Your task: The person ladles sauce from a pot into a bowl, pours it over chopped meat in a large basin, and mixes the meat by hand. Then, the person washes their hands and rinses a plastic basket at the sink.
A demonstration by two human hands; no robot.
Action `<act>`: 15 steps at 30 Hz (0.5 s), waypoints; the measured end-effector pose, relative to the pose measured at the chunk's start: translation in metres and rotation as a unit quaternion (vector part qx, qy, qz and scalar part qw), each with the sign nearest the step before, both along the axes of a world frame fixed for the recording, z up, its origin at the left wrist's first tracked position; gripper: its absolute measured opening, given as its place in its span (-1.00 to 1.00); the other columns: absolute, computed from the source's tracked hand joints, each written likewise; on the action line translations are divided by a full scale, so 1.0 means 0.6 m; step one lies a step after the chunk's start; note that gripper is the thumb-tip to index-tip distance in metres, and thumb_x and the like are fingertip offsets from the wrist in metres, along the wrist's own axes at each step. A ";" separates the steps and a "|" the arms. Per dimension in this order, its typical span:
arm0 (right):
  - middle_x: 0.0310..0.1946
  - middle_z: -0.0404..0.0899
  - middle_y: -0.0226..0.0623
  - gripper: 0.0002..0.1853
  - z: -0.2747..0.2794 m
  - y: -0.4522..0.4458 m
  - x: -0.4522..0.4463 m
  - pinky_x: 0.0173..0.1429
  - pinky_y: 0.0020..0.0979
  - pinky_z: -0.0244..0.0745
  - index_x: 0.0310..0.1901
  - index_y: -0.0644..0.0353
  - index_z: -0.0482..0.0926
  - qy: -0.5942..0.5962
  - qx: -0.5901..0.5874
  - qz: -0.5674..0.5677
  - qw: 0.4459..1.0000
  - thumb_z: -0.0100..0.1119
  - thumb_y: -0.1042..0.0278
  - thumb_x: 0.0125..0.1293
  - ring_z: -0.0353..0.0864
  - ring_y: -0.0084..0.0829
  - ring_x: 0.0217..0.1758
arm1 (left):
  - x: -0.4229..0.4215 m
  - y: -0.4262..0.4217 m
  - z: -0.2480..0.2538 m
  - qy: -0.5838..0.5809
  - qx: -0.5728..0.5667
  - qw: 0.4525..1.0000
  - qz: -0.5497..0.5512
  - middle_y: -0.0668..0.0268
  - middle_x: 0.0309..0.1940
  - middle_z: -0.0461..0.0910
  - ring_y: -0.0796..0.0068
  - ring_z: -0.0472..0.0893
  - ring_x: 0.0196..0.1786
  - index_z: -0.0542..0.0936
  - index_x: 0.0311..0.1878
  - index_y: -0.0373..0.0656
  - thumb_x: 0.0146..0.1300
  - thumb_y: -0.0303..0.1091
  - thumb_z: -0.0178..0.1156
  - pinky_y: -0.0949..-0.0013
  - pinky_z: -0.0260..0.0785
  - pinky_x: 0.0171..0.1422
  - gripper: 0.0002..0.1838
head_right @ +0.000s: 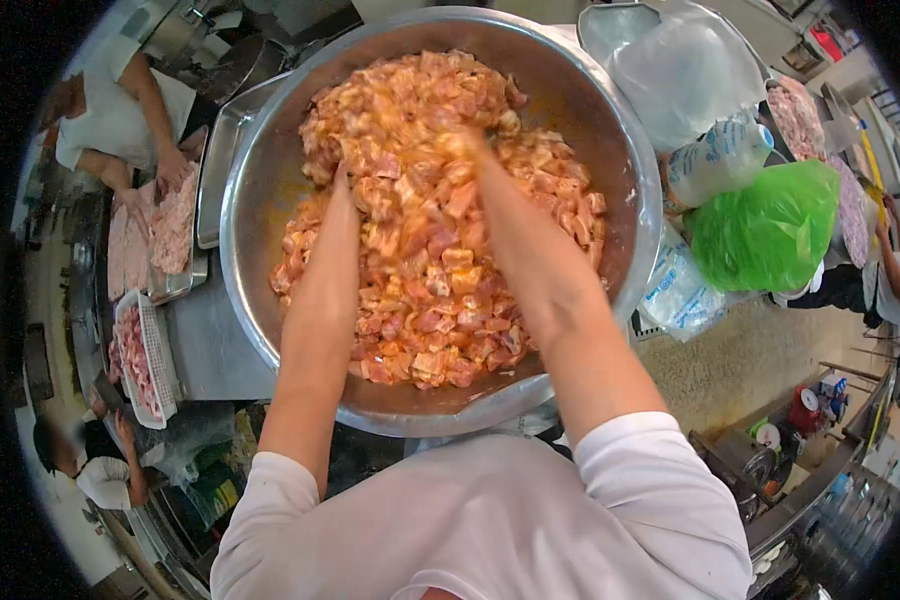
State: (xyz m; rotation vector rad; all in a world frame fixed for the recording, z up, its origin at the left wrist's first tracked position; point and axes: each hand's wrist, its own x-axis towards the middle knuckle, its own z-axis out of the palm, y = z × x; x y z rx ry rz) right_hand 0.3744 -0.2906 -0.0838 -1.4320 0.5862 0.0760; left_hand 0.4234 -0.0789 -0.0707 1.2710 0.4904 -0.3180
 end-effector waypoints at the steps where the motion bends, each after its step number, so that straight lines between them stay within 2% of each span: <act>1: 0.07 0.61 -0.20 -0.54 0.003 0.028 0.007 0.07 -0.35 0.51 0.25 0.06 0.52 -0.004 -0.002 0.025 1.000 0.19 0.11 0.36 0.59 -0.38 0.05 | -0.004 -0.022 0.017 0.003 -0.016 1.000 -0.021 0.20 -0.02 0.63 0.33 0.64 -0.07 0.64 0.03 -0.20 0.30 -0.21 0.19 0.27 0.53 -0.06 -0.66; 5: 0.10 0.59 -0.19 -0.51 0.063 0.002 0.060 0.06 -0.33 0.53 0.28 0.08 0.49 -0.052 -0.079 0.143 0.985 0.19 0.14 0.36 0.60 -0.37 0.06 | 0.028 -0.045 0.120 -0.002 -0.079 0.995 -0.057 0.17 0.00 0.62 0.34 0.64 -0.06 0.60 0.08 -0.22 0.32 -0.21 0.18 0.29 0.53 -0.05 -0.64; 7: 0.11 0.58 -0.18 -0.50 0.073 -0.050 0.110 0.06 -0.32 0.54 0.29 0.09 0.47 -0.120 -0.160 0.190 0.961 0.19 0.16 0.35 0.60 -0.36 0.06 | 0.058 -0.004 0.146 -0.039 -0.017 0.998 -0.037 0.16 0.01 0.62 0.34 0.63 -0.05 0.58 0.10 -0.22 0.32 -0.22 0.17 0.29 0.52 -0.04 -0.63; 8: 0.12 0.58 -0.18 -0.49 0.071 -0.079 0.136 0.06 -0.32 0.55 0.30 0.09 0.46 -0.175 -0.208 0.210 0.939 0.20 0.17 0.35 0.60 -0.35 0.06 | 0.083 0.045 0.122 -0.123 0.114 0.984 -0.053 0.14 0.00 0.62 0.36 0.62 -0.03 0.58 0.08 -0.24 0.35 -0.24 0.14 0.28 0.53 -0.05 -0.66; 9: 0.13 0.57 -0.18 -0.49 0.076 -0.102 0.151 0.06 -0.31 0.55 0.30 0.09 0.45 -0.213 -0.257 0.219 0.917 0.20 0.17 0.35 0.61 -0.35 0.06 | 0.153 0.115 0.064 -0.167 0.245 0.949 -0.108 0.16 0.01 0.62 0.33 0.59 0.03 0.59 0.08 -0.24 0.36 -0.16 0.12 0.23 0.52 -0.04 -0.62; 11: 0.30 0.43 -0.09 -0.40 0.143 -0.138 0.145 0.22 -0.30 0.50 0.38 0.06 0.35 -0.167 -0.346 0.245 0.890 0.18 0.07 0.37 0.54 -0.24 0.22 | 0.116 0.151 0.082 -0.139 0.220 0.960 -0.098 0.22 -0.06 0.66 0.42 0.61 -0.06 0.63 0.07 -0.24 0.35 -0.18 0.17 0.28 0.46 0.05 -0.64; 14: 0.09 0.62 -0.11 -0.41 -0.010 -0.163 0.173 0.11 -0.27 0.56 0.33 0.17 0.41 -0.164 -0.162 0.174 0.957 0.22 0.10 0.33 0.62 -0.29 0.11 | 0.106 0.163 -0.034 -0.056 0.086 0.995 0.010 0.21 -0.14 0.69 0.45 0.59 -0.06 0.63 0.06 -0.24 0.37 -0.16 0.15 0.27 0.45 0.02 -0.63; 15: 0.09 0.62 -0.10 -0.42 -0.030 -0.133 0.161 0.11 -0.27 0.55 0.31 0.17 0.43 -0.120 -0.137 0.154 0.971 0.23 0.09 0.32 0.62 -0.29 0.11 | 0.095 0.141 -0.053 -0.026 0.058 0.998 0.029 0.21 -0.12 0.68 0.43 0.59 -0.05 0.63 0.07 -0.23 0.37 -0.15 0.14 0.26 0.45 0.02 -0.62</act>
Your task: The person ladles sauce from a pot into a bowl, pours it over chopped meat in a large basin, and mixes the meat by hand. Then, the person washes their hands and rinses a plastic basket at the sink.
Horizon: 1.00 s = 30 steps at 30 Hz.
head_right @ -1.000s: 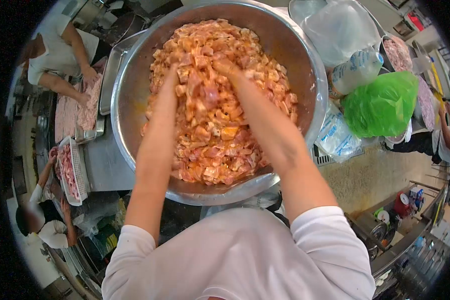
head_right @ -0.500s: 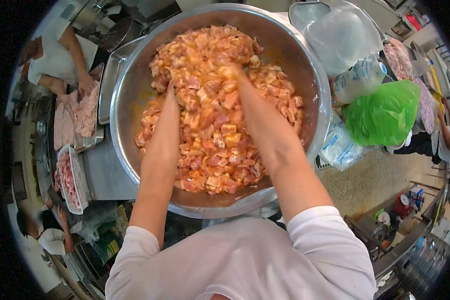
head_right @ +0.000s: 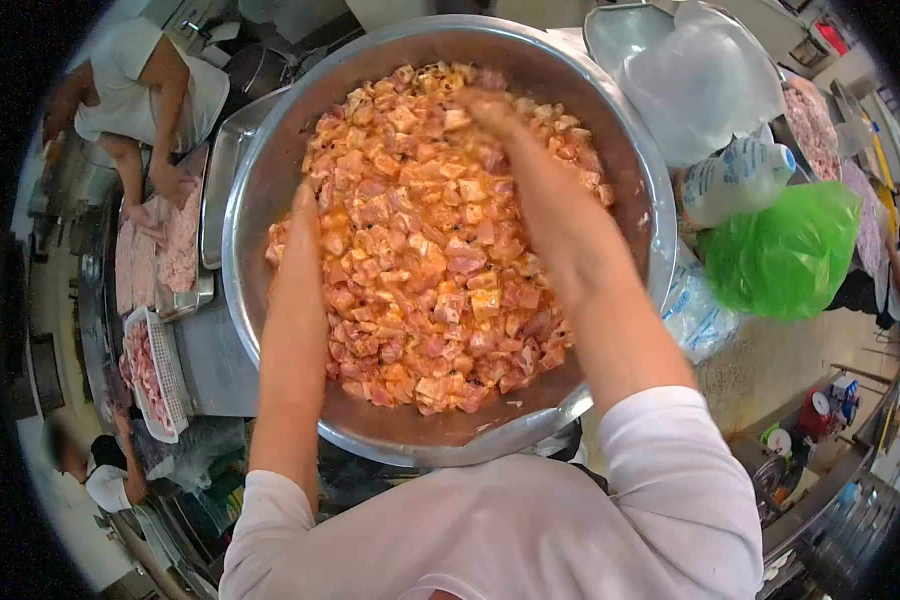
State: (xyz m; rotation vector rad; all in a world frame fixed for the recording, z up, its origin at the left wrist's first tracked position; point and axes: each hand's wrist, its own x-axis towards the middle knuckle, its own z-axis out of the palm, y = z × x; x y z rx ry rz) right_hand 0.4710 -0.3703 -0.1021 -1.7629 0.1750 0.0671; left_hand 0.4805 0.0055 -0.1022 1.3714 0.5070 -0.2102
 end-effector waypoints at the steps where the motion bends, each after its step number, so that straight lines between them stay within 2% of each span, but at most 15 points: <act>1: 0.08 0.62 -0.09 -0.43 0.001 0.044 -0.021 0.12 -0.27 0.55 0.30 0.16 0.45 0.042 0.005 -0.017 0.999 0.23 0.09 0.31 0.62 -0.29 0.10 | -0.011 -0.038 0.004 0.023 -0.014 1.000 -0.005 0.22 -0.11 0.67 0.42 0.60 -0.05 0.62 0.08 -0.22 0.37 -0.14 0.14 0.25 0.46 0.02 -0.61; 5: 0.05 0.64 -0.07 -0.46 0.032 0.149 -0.097 0.13 -0.28 0.54 0.23 0.14 0.52 0.099 -0.009 0.013 0.995 0.24 0.09 0.26 0.63 -0.28 0.09 | -0.052 -0.163 0.073 0.048 -0.027 0.993 -0.108 0.24 -0.06 0.65 0.36 0.60 -0.04 0.59 0.12 -0.20 0.37 -0.11 0.11 0.20 0.47 0.01 -0.59; 8: 0.03 0.64 -0.06 -0.48 0.114 0.096 -0.120 0.14 -0.28 0.53 0.18 0.12 0.57 0.100 -0.181 0.111 0.972 0.25 0.08 0.22 0.63 -0.27 0.07 | -0.052 -0.185 0.155 0.022 -0.036 0.982 -0.185 0.25 -0.02 0.63 0.32 0.61 -0.03 0.57 0.15 -0.18 0.38 -0.08 0.09 0.16 0.48 0.00 -0.57; 10: 0.02 0.65 -0.05 -0.50 0.157 0.040 -0.122 0.14 -0.28 0.53 0.15 0.11 0.60 0.077 -0.275 0.123 0.951 0.25 0.08 0.20 0.64 -0.27 0.06 | -0.039 -0.133 0.194 -0.028 0.042 0.974 -0.222 0.26 0.01 0.62 0.29 0.61 -0.02 0.55 0.17 -0.16 0.38 -0.06 0.08 0.14 0.49 -0.01 -0.55; 11: -0.18 0.68 -0.14 -0.69 0.158 0.011 -0.131 -0.05 -0.30 0.57 -0.06 0.20 0.62 0.034 -0.263 0.087 0.960 0.22 0.19 0.26 0.68 -0.36 -0.15 | 0.007 -0.083 0.174 -0.003 0.177 0.958 -0.226 0.29 0.04 0.62 0.26 0.61 -0.01 0.56 0.18 -0.14 0.36 -0.05 0.09 0.12 0.47 0.00 -0.54; 12: -0.37 0.71 -0.24 -0.80 0.159 -0.019 -0.139 -0.24 -0.32 0.61 -0.27 0.29 0.63 -0.010 -0.252 0.052 0.966 0.19 0.30 0.31 0.73 -0.46 -0.36 | 0.013 -0.039 0.146 -0.120 0.242 0.943 -0.195 0.22 -0.18 0.70 0.41 0.61 -0.11 0.67 0.06 -0.14 0.28 -0.07 0.12 0.32 0.43 0.02 -0.58; 13: -0.37 0.71 -0.23 -0.80 0.170 -0.041 -0.163 -0.24 -0.36 0.59 -0.27 0.34 0.59 -0.067 -0.312 0.023 0.948 0.14 0.33 0.32 0.74 -0.46 -0.34 | 0.042 0.011 0.108 -0.149 0.371 0.899 -0.178 0.23 -0.20 0.70 0.41 0.64 -0.13 0.70 -0.02 -0.14 0.25 -0.05 0.14 0.30 0.45 -0.02 -0.59; 15: -0.19 0.69 -0.16 -0.71 0.099 -0.076 -0.164 0.00 -0.23 0.53 -0.15 0.14 0.64 -0.010 -0.224 -0.016 0.974 0.22 0.11 0.26 0.67 -0.29 -0.10 | 0.026 0.080 0.052 -0.129 0.412 0.890 -0.146 0.21 -0.21 0.70 0.42 0.65 -0.14 0.71 -0.04 -0.12 0.21 -0.04 0.18 0.27 0.47 -0.07 -0.59; 16: -0.10 0.68 -0.13 -0.65 0.063 -0.093 -0.163 0.12 -0.17 0.49 -0.10 0.04 0.66 0.016 -0.180 -0.039 0.983 0.26 -0.01 0.23 0.64 -0.21 0.02 | 0.005 0.085 0.023 -0.100 0.354 0.923 -0.114 0.21 -0.21 0.70 0.42 0.65 -0.14 0.71 -0.03 -0.12 0.21 -0.04 0.18 0.26 0.47 -0.06 -0.59; 18: -0.07 0.67 -0.13 -0.62 0.022 -0.057 -0.177 0.13 -0.18 0.50 -0.07 0.07 0.66 0.074 -0.074 -0.093 0.990 0.26 -0.03 0.23 0.64 -0.21 0.02 | -0.045 0.039 0.000 -0.014 0.150 0.988 -0.035 0.21 -0.20 0.70 0.41 0.65 -0.13 0.71 -0.03 -0.11 0.21 -0.04 0.18 0.25 0.47 -0.06 -0.59; 20: -0.05 0.66 -0.12 -0.59 0.011 0.019 -0.195 0.14 -0.19 0.50 -0.05 0.10 0.66 0.106 0.017 -0.138 0.985 0.27 -0.04 0.22 0.64 -0.20 0.01 | -0.085 -0.030 0.004 0.044 0.072 0.996 -0.031 0.21 -0.20 0.70 0.41 0.65 -0.13 0.71 -0.02 -0.11 0.21 -0.04 0.18 0.24 0.47 -0.05 -0.59; 23: -0.02 0.65 -0.12 -0.54 0.028 0.142 -0.215 0.15 -0.20 0.51 -0.02 0.14 0.65 0.120 0.070 -0.123 0.983 0.28 -0.07 0.22 0.64 -0.20 0.01 | -0.133 -0.120 0.041 0.064 0.024 0.994 -0.088 0.21 -0.19 0.70 0.40 0.65 -0.12 0.71 -0.01 -0.10 0.21 -0.04 0.19 0.22 0.47 -0.04 -0.59; 26: 0.01 0.64 -0.12 -0.48 0.083 0.154 -0.218 0.16 -0.21 0.52 0.01 0.19 0.65 0.117 0.042 -0.059 0.990 0.29 -0.09 0.22 0.64 -0.19 0.00 | -0.141 -0.150 0.090 0.049 0.011 0.990 -0.132 0.21 -0.18 0.69 0.39 0.66 -0.11 0.71 0.00 -0.09 0.21 -0.04 0.19 0.20 0.47 -0.03 -0.59; 29: 0.05 0.63 -0.12 -0.43 0.086 0.050 -0.198 0.17 -0.23 0.53 0.04 0.23 0.64 0.017 -0.158 0.017 0.987 0.30 -0.12 0.22 0.64 -0.18 -0.01 | -0.089 -0.078 0.109 0.027 0.157 0.971 -0.179 0.20 -0.17 0.69 0.39 0.66 -0.10 0.71 0.00 -0.08 0.21 -0.04 0.19 0.18 0.47 -0.02 -0.59; 30: 0.04 0.65 -0.21 -0.49 0.204 0.049 -0.263 0.12 -0.27 0.56 0.06 0.10 0.67 0.086 -0.108 -0.088 0.986 0.30 -0.10 0.22 0.65 -0.30 0.00 | -0.076 -0.034 0.116 0.012 0.229 0.956 -0.182 0.20 -0.17 0.69 0.38 0.66 -0.10 0.70 0.01 -0.08 0.21 -0.04 0.19 0.18 0.47 -0.02 -0.58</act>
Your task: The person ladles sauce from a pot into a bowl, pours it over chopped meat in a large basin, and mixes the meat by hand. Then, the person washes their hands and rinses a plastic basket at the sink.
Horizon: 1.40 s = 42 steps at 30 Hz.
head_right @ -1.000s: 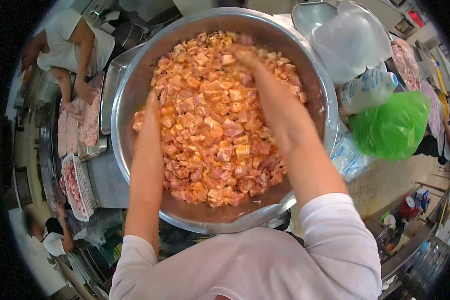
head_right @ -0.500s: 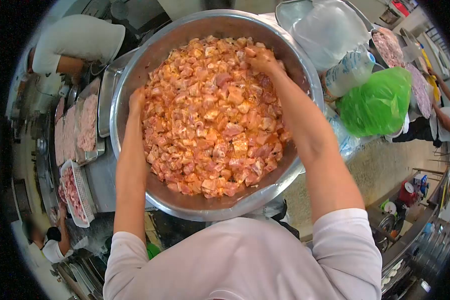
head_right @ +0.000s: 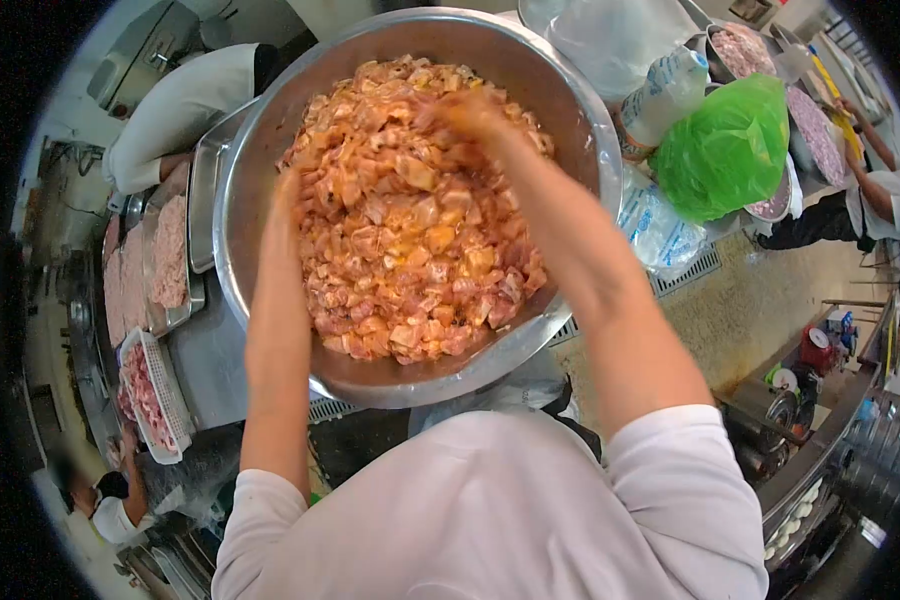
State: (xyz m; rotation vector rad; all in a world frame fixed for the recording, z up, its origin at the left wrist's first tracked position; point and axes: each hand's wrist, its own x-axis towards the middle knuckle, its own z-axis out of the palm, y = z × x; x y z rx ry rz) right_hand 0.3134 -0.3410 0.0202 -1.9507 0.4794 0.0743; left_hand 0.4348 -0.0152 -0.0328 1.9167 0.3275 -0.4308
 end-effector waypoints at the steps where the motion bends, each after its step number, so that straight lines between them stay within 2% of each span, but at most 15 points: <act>1: 0.05 0.65 -0.21 -0.56 -0.043 -0.058 0.020 0.08 -0.32 0.58 0.07 0.06 0.67 -0.046 -0.021 -0.008 0.999 0.30 0.01 0.23 0.66 -0.33 0.01 | -0.018 0.024 0.019 -0.043 0.010 0.998 0.037 0.22 -0.17 0.69 0.38 0.66 -0.16 0.70 0.00 -0.05 0.21 -0.08 0.19 0.20 0.49 -0.09 -0.63; 2: 0.11 0.62 -0.22 -0.44 -0.062 -0.119 0.020 0.09 -0.16 0.57 0.19 0.09 0.58 -0.080 -0.127 0.074 0.986 0.26 -0.10 0.26 0.67 -0.24 0.00 | -0.037 0.047 0.040 -0.086 0.022 0.993 0.071 0.23 -0.17 0.68 0.37 0.66 -0.22 0.70 -0.01 -0.01 0.21 -0.13 0.19 0.21 0.51 -0.15 -0.66; 3: 0.06 0.64 -0.16 -0.47 -0.079 -0.138 0.004 0.07 -0.22 0.56 0.18 0.20 0.57 -0.056 -0.247 0.026 0.967 0.25 0.02 0.29 0.66 -0.28 0.01 | -0.033 0.071 0.008 -0.090 -0.008 0.989 0.117 0.23 -0.17 0.68 0.36 0.66 -0.27 0.69 -0.02 -0.03 0.22 -0.15 0.19 0.26 0.51 -0.21 -0.68; 8: 0.06 0.63 -0.17 -0.51 -0.186 -0.031 -0.012 0.06 -0.26 0.55 0.15 0.18 0.59 0.031 0.115 -0.098 0.988 0.24 0.07 0.27 0.64 -0.30 0.02 | -0.059 0.019 -0.113 -0.008 -0.159 0.960 0.229 0.23 -0.17 0.67 0.32 0.65 -0.34 0.68 -0.04 -0.11 0.24 -0.18 0.19 0.33 0.53 -0.28 -0.69; 14: 0.00 0.65 -0.18 -0.52 -0.107 0.118 0.011 0.00 -0.26 0.55 0.17 0.18 0.57 0.034 0.180 0.019 0.983 0.22 0.09 0.29 0.65 -0.34 -0.01 | -0.081 -0.152 -0.016 0.025 -0.218 0.969 0.111 0.21 -0.16 0.67 0.29 0.66 -0.29 0.65 -0.05 -0.19 0.27 -0.14 0.16 0.29 0.54 -0.22 -0.66; 19: -0.04 0.66 -0.18 -0.52 -0.040 -0.053 0.046 -0.04 -0.25 0.55 0.18 0.19 0.56 -0.071 0.047 0.070 0.994 0.21 0.11 0.30 0.65 -0.38 -0.05 | -0.072 -0.024 0.087 -0.045 -0.096 0.991 0.077 0.23 -0.19 0.67 0.32 0.63 -0.15 0.65 -0.10 -0.20 0.31 -0.10 0.12 0.23 0.50 -0.03 -0.64; 22: -0.01 0.64 -0.15 -0.50 -0.042 -0.138 0.016 0.00 -0.35 0.53 0.08 0.31 0.56 0.062 -0.099 0.054 0.992 0.17 0.02 0.32 0.60 -0.36 -0.01 | -0.031 0.101 -0.042 -0.172 0.069 0.980 0.065 0.17 -0.15 0.65 0.34 0.62 -0.14 0.60 0.02 -0.18 0.34 -0.12 0.07 0.31 0.47 -0.01 -0.63; 24: -0.03 0.64 -0.11 -0.45 -0.139 -0.117 0.007 0.04 -0.35 0.51 0.05 0.33 0.58 -0.038 0.137 -0.121 0.982 0.09 -0.07 0.34 0.60 -0.35 -0.02 | -0.053 0.105 -0.105 -0.188 0.055 0.972 0.130 0.14 -0.11 0.62 0.31 0.60 -0.12 0.57 0.06 -0.16 0.34 -0.11 0.06 0.29 0.46 0.02 -0.62; 28: -0.03 0.62 -0.11 -0.37 -0.227 -0.032 0.059 0.08 -0.18 0.49 0.10 0.22 0.57 0.064 0.311 -0.115 0.941 -0.05 -0.25 0.39 0.61 -0.27 -0.03 | -0.067 -0.055 -0.077 0.013 -0.200 0.966 0.165 0.07 0.05 0.53 0.21 0.55 0.02 0.51 0.16 -0.16 0.35 -0.07 0.05 0.16 0.44 0.11 -0.55; 33: -0.04 0.64 -0.10 -0.33 -0.243 0.040 0.126 -0.03 -0.16 0.57 0.07 0.26 0.58 0.080 0.038 0.020 0.996 0.00 -0.29 0.37 0.66 -0.22 -0.14 | -0.031 -0.177 0.034 0.046 -0.313 0.948 0.023 -0.01 0.24 0.41 0.08 0.49 0.19 0.44 0.28 -0.16 0.35 -0.02 0.04 -0.01 0.41 0.21 -0.46; 36: -0.07 0.63 -0.13 -0.32 -0.285 -0.026 0.196 -0.04 -0.24 0.58 0.12 0.30 0.52 0.024 0.080 0.045 0.995 0.00 -0.28 0.39 0.66 -0.29 -0.17 | 0.010 -0.095 0.071 -0.042 -0.203 0.977 0.043 0.01 0.17 0.47 0.12 0.55 0.11 0.47 0.21 -0.22 0.33 -0.06 0.11 -0.05 0.46 0.18 -0.48; 37: -0.09 0.64 -0.16 -0.43 -0.255 -0.063 0.196 -0.01 -0.27 0.56 0.14 0.26 0.52 -0.044 0.103 0.056 0.992 0.00 -0.13 0.42 0.65 -0.30 -0.15 | 0.004 -0.058 0.096 -0.020 -0.173 0.983 0.050 0.09 0.01 0.58 0.26 0.61 -0.05 0.54 0.12 -0.22 0.34 -0.08 0.10 0.11 0.51 0.07 -0.56; 39: -0.16 0.68 -0.22 -0.62 -0.164 -0.117 0.165 -0.01 -0.31 0.54 0.14 0.19 0.57 -0.163 0.030 0.082 0.983 0.05 0.16 0.43 0.64 -0.32 -0.14 | 0.061 0.063 0.015 -0.151 0.019 0.985 0.077 0.18 -0.11 0.67 0.44 0.64 -0.13 0.65 -0.09 -0.28 0.32 -0.16 0.11 0.27 0.49 -0.13 -0.64; 40: -0.20 0.70 -0.25 -0.69 -0.100 -0.134 0.132 -0.03 -0.31 0.54 0.11 0.16 0.62 -0.212 -0.071 0.082 0.971 0.09 0.31 0.41 0.63 -0.32 -0.15 | 0.074 0.118 -0.053 -0.160 -0.043 0.980 0.108 0.18 -0.11 0.67 0.46 0.63 -0.13 0.66 -0.10 -0.26 0.31 -0.14 0.12 0.30 0.49 -0.13 -0.64; 42: -0.23 0.71 -0.22 -0.67 -0.153 -0.149 0.116 -0.07 -0.33 0.54 0.05 0.16 0.64 -0.247 -0.010 0.037 0.968 0.15 0.18 0.37 0.63 -0.37 -0.19 | 0.024 0.104 -0.078 -0.114 -0.152 0.971 0.146 0.19 -0.14 0.67 0.46 0.63 -0.14 0.67 -0.11 -0.24 0.31 -0.15 0.11 0.29 0.49 -0.12 -0.65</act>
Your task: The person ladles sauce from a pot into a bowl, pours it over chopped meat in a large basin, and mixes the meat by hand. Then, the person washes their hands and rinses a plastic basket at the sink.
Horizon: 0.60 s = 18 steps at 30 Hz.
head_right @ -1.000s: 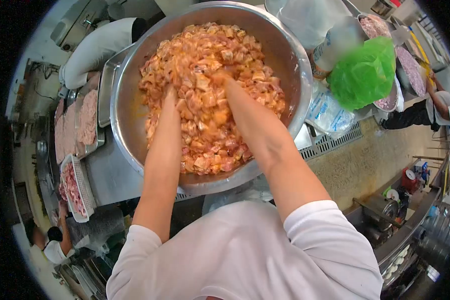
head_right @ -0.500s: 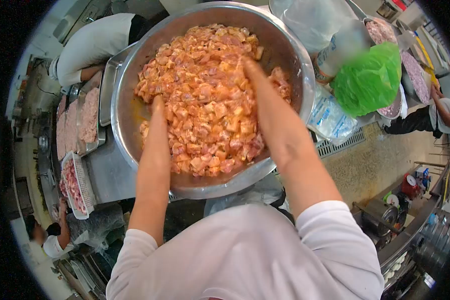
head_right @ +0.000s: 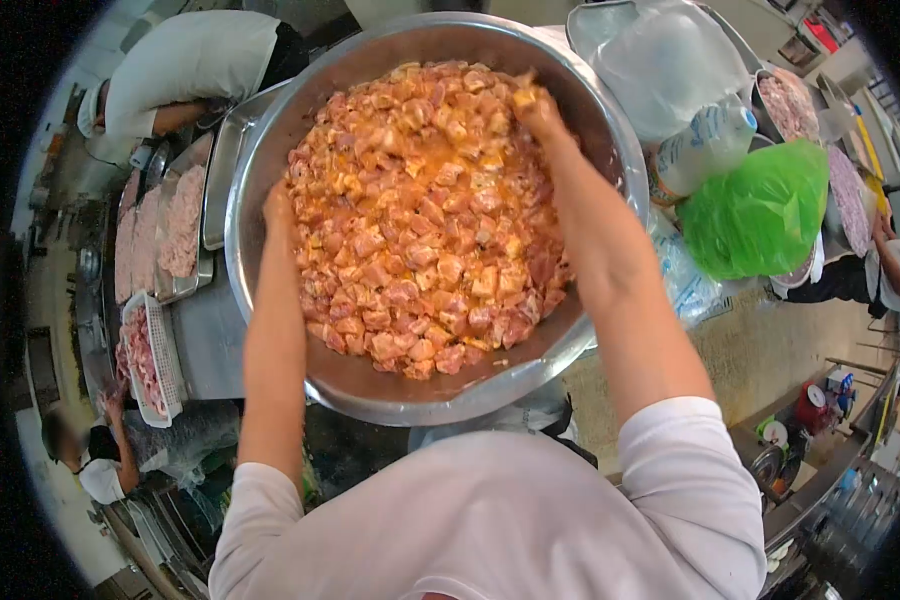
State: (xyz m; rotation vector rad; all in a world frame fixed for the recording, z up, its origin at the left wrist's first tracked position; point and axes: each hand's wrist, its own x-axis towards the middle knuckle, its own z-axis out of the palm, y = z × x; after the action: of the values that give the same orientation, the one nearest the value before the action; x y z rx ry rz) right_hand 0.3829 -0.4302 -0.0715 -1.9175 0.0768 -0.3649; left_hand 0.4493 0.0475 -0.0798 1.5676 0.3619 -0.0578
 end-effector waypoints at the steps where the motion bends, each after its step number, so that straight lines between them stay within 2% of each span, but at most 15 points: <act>1: -0.22 0.71 -0.22 -0.66 -0.041 0.010 0.001 -0.07 -0.32 0.54 0.05 0.16 0.64 0.047 0.075 -0.013 0.996 0.15 0.17 0.36 0.63 -0.36 -0.18 | -0.025 -0.007 -0.013 0.018 -0.057 0.998 0.014 0.20 -0.15 0.67 0.46 0.63 -0.14 0.67 -0.11 -0.23 0.31 -0.15 0.10 0.29 0.49 -0.12 -0.65; 3: -0.21 0.71 -0.23 -0.66 -0.095 0.074 0.004 -0.06 -0.32 0.54 0.05 0.16 0.64 0.187 0.218 -0.041 0.957 0.16 0.16 0.36 0.64 -0.35 -0.17 | -0.042 -0.084 -0.026 0.081 -0.123 0.989 0.027 0.21 -0.15 0.66 0.45 0.63 -0.14 0.67 -0.10 -0.23 0.30 -0.16 0.10 0.29 0.50 -0.12 -0.66; 4: -0.20 0.71 -0.23 -0.65 -0.102 0.113 0.008 -0.06 -0.32 0.54 0.05 0.16 0.64 0.215 0.231 -0.039 0.948 0.17 0.15 0.36 0.64 -0.34 -0.17 | -0.055 -0.136 -0.021 0.109 -0.138 0.984 0.022 0.21 -0.15 0.66 0.45 0.63 -0.14 0.66 -0.09 -0.23 0.30 -0.17 0.10 0.29 0.50 -0.12 -0.66; 7: -0.18 0.71 -0.23 -0.64 -0.090 0.219 0.024 -0.05 -0.32 0.54 0.06 0.16 0.63 0.262 0.203 0.010 0.944 0.18 0.14 0.35 0.64 -0.33 -0.15 | -0.057 -0.224 0.025 0.129 -0.170 0.977 -0.018 0.22 -0.15 0.66 0.44 0.64 -0.14 0.66 -0.07 -0.22 0.30 -0.18 0.10 0.29 0.51 -0.13 -0.67; 11: -0.15 0.71 -0.24 -0.63 -0.004 0.230 0.070 -0.03 -0.31 0.55 0.06 0.16 0.63 0.237 0.103 0.111 0.960 0.19 0.11 0.34 0.64 -0.31 -0.14 | -0.045 -0.209 0.095 0.112 -0.174 0.977 -0.061 0.24 -0.16 0.65 0.42 0.64 -0.14 0.64 -0.04 -0.22 0.30 -0.20 0.10 0.29 0.52 -0.14 -0.67; 14: -0.13 0.70 -0.25 -0.62 0.071 0.156 0.130 -0.02 -0.31 0.55 0.06 0.16 0.63 0.113 -0.061 0.154 0.980 0.20 0.10 0.33 0.64 -0.29 -0.12 | -0.074 -0.120 0.125 0.092 -0.079 0.991 -0.050 0.25 -0.16 0.64 0.40 0.64 -0.14 0.63 -0.02 -0.22 0.30 -0.22 0.10 0.29 0.53 -0.14 -0.68; 16: -0.12 0.70 -0.25 -0.61 0.086 0.111 0.171 -0.01 -0.31 0.55 0.06 0.16 0.62 0.019 -0.206 0.155 0.966 0.21 0.09 0.32 0.65 -0.28 -0.11 | -0.098 -0.048 0.146 0.084 0.022 0.995 -0.046 0.26 -0.14 0.64 0.38 0.65 -0.13 0.61 0.03 -0.22 0.30 -0.23 0.09 0.29 0.55 -0.14 -0.66; 18: -0.10 0.70 -0.26 -0.60 0.061 0.095 0.205 -0.01 -0.30 0.55 0.06 0.16 0.62 0.010 -0.219 0.143 0.965 0.22 0.08 0.32 0.65 -0.27 -0.10 | -0.060 0.089 0.031 0.024 0.151 0.988 -0.029 0.25 -0.08 0.64 0.34 0.67 -0.19 0.56 0.12 -0.18 0.32 -0.26 0.10 0.30 0.58 -0.17 -0.64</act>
State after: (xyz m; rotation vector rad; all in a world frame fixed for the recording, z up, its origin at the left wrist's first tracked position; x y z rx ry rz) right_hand 0.5061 -0.3735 -0.0347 -2.3293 -0.2883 -0.1740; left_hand 0.4131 0.1009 -0.0610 1.8794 0.3757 -0.0895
